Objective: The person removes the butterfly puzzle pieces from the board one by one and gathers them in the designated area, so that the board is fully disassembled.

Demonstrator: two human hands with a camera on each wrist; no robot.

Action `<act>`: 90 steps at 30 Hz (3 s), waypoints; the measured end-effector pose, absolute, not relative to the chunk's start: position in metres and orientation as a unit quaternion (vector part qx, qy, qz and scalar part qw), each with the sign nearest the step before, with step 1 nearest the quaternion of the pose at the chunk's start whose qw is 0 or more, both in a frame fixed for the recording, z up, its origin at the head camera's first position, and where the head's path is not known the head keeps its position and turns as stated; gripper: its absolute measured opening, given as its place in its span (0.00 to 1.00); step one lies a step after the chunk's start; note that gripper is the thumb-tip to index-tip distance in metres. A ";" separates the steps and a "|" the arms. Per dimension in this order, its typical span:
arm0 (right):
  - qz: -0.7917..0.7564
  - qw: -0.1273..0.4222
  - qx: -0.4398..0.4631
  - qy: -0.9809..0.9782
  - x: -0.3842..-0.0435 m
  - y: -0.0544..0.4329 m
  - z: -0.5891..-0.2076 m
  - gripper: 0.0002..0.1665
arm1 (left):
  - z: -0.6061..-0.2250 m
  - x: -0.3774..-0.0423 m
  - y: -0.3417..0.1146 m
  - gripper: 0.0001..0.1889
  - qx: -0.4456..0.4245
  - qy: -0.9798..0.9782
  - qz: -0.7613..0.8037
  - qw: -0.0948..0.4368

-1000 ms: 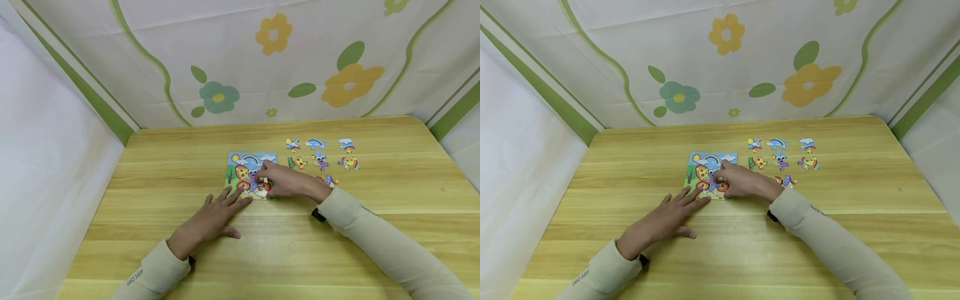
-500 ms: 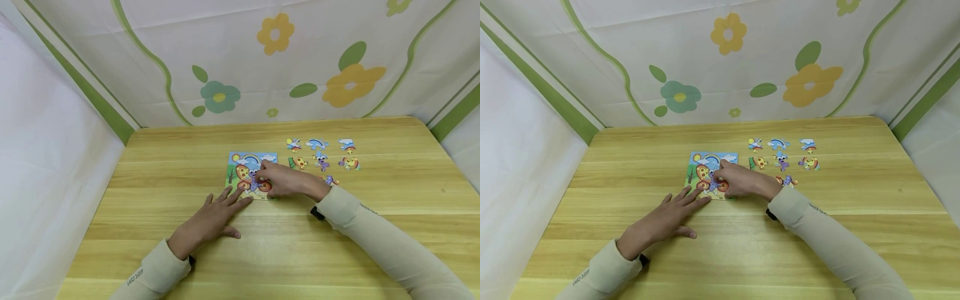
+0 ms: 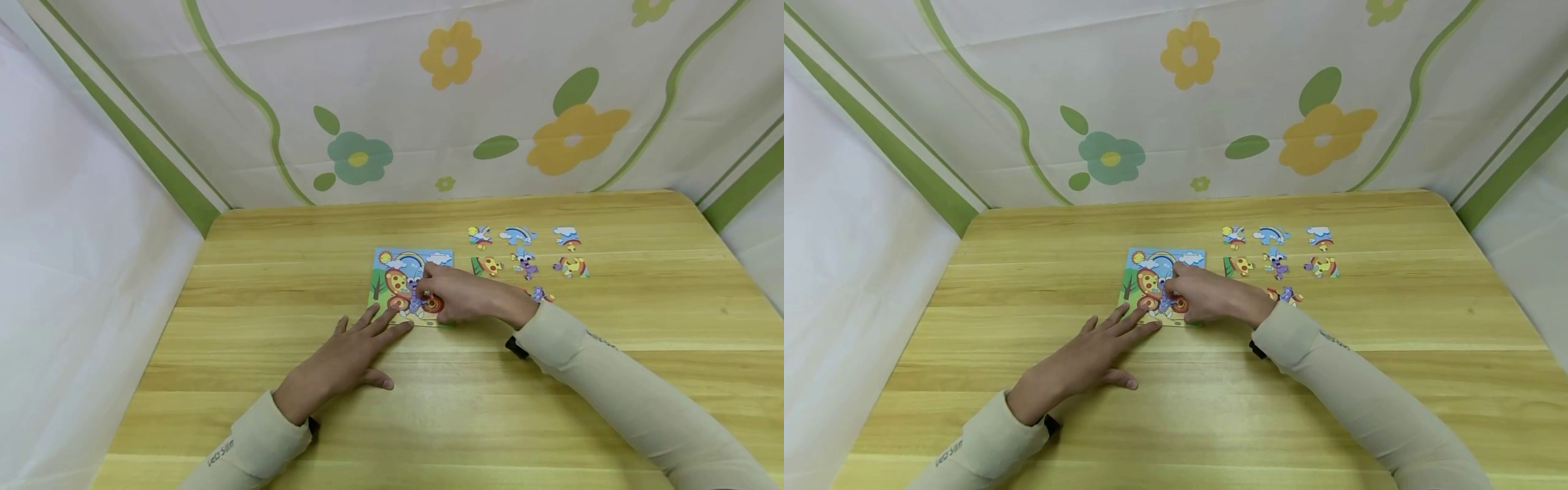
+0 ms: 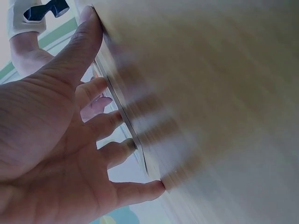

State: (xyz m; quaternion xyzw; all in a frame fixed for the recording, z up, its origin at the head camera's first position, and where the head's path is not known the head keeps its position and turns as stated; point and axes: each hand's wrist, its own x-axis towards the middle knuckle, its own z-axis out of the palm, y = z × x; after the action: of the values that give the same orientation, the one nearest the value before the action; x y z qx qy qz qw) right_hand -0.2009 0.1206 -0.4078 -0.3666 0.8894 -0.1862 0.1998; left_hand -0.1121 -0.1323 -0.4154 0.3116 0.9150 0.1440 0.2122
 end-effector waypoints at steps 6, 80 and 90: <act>-0.180 0.198 -0.363 0.892 -0.200 0.120 -0.410 0.28 | -0.416 -0.113 -0.133 0.48 0.311 0.914 0.144 0.215; -0.155 0.091 -0.249 0.952 -0.161 0.333 -0.425 0.28 | -0.416 -0.111 -0.133 0.49 0.319 0.913 0.144 0.207; -0.154 0.091 -0.245 0.953 -0.161 0.334 -0.426 0.28 | -0.414 -0.110 -0.134 0.49 0.316 0.913 0.152 0.208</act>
State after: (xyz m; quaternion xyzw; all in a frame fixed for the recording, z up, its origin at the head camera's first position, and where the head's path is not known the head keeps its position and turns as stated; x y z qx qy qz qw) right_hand -0.1607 0.3337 -0.4262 -0.2454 0.9527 -0.1543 0.0910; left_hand -0.1101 -0.1339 -0.4144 0.3160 0.9131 0.1520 0.2082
